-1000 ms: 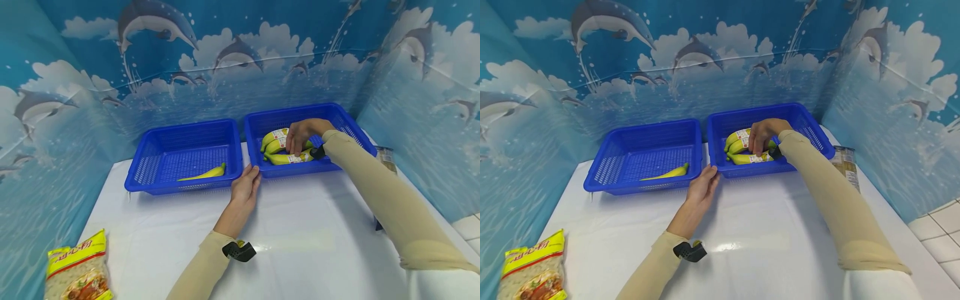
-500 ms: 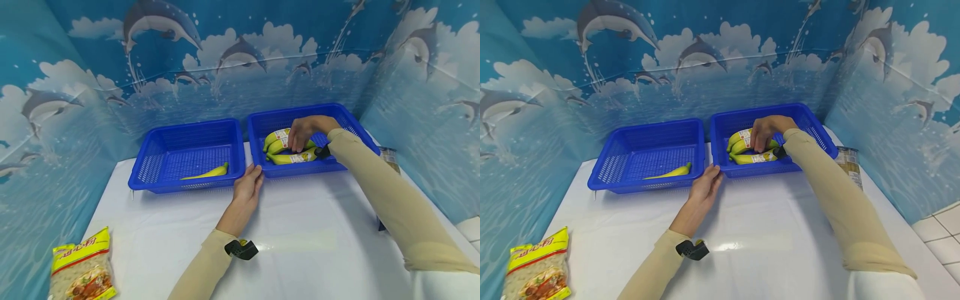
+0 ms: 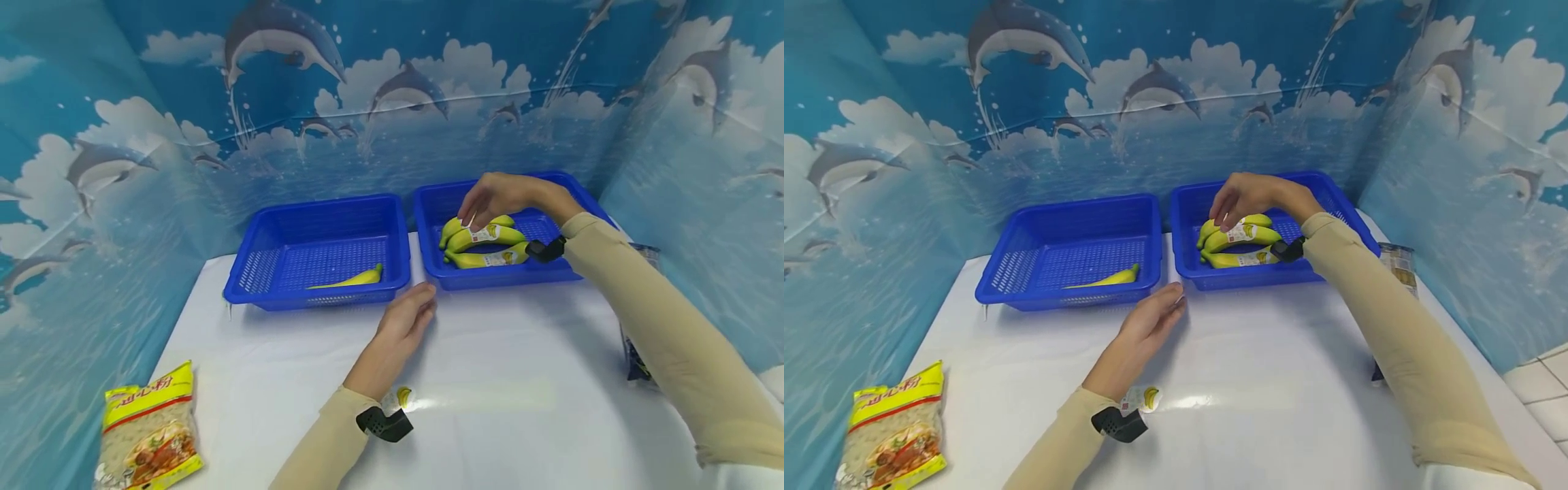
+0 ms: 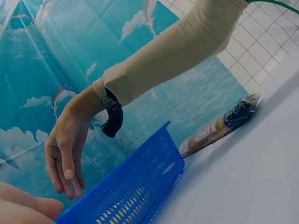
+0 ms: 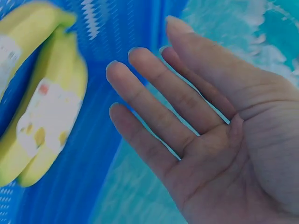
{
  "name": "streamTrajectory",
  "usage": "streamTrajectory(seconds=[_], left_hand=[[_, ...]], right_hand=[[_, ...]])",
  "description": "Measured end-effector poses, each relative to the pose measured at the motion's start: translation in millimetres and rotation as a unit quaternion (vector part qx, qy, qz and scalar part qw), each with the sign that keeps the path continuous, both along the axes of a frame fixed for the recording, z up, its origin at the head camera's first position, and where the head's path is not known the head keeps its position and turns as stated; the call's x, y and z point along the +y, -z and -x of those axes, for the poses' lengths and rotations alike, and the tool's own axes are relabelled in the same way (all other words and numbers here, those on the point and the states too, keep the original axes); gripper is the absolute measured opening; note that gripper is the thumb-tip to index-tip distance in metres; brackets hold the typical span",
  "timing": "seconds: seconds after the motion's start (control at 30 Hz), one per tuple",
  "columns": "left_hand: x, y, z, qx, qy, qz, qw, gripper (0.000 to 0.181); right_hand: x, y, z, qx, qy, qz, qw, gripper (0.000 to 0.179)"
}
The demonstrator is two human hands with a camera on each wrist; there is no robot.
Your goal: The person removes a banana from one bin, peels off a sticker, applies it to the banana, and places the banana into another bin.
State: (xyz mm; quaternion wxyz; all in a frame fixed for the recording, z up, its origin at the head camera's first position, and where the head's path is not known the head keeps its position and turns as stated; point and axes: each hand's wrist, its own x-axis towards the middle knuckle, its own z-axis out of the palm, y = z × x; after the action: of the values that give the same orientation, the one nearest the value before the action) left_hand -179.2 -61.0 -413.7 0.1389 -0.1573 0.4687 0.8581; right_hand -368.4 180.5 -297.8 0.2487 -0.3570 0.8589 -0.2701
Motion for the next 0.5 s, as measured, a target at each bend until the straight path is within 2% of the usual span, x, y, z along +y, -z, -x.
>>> streamTrajectory(seconds=[0.2,0.23,0.3,0.4,0.43,0.5], left_hand=[[-20.7,-16.2,-20.6,0.017,0.077,-0.009,0.9968,0.047],[-24.5,-19.5,-23.5,0.025,0.09,-0.005,0.9957,0.047],[-33.7,-26.4,-28.8,0.052,0.12,0.031,0.9909,0.042],[-52.4,-36.4,-35.5,0.129,0.139,0.113,0.9754,0.035],[-59.5,-39.6,-37.2,0.159,0.134,0.138,0.9684,0.033],[-74.5,-44.5,-39.2,0.22,0.102,0.186,0.9523,0.032]], right_hand=[[-12.9,-11.6,-21.7,0.017,-0.032,0.055,0.9978,0.036],[-15.8,-12.6,-24.9,0.016,-0.035,0.063,0.9973,0.036],[-21.8,-13.5,-30.6,0.012,-0.044,0.077,0.996,0.036],[-35.0,-12.8,-37.6,0.007,-0.062,0.091,0.9939,0.035],[-40.3,-12.2,-39.4,0.004,-0.07,0.095,0.993,0.034],[-52.1,-11.0,-42.0,0.002,-0.086,0.099,0.9914,0.034]])
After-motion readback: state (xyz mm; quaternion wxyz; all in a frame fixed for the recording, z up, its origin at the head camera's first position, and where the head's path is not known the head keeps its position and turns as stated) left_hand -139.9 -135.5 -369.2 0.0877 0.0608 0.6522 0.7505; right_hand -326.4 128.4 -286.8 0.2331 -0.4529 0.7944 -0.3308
